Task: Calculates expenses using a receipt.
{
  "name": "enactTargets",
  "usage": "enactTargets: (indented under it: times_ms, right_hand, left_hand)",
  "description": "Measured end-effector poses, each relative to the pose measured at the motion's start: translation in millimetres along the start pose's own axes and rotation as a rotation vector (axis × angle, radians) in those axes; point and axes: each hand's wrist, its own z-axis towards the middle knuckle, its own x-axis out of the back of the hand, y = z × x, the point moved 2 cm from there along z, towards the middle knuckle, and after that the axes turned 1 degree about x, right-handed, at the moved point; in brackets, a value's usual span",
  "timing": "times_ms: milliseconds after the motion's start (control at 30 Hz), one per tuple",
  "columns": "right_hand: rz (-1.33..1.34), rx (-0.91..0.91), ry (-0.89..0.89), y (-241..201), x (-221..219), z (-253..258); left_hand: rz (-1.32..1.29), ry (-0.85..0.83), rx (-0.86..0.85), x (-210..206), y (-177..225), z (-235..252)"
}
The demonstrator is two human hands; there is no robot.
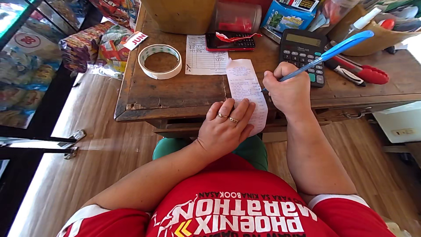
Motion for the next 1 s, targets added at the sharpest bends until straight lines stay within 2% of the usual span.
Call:
enactTargets:
  times_ms: [500,1000]
  right_hand:
    - [-0.036,-0.01,-0.033,-3.0,2.6,-1.4]
    - [-0.001,0.008,0.024,-0.6,0.7,-5.6]
  left_hand:
    - [-0.003,0.009,0.002,-0.6,-0.1,0.2]
    - [-0.007,0.012,-0.005,-0.2,-0.2,0.2]
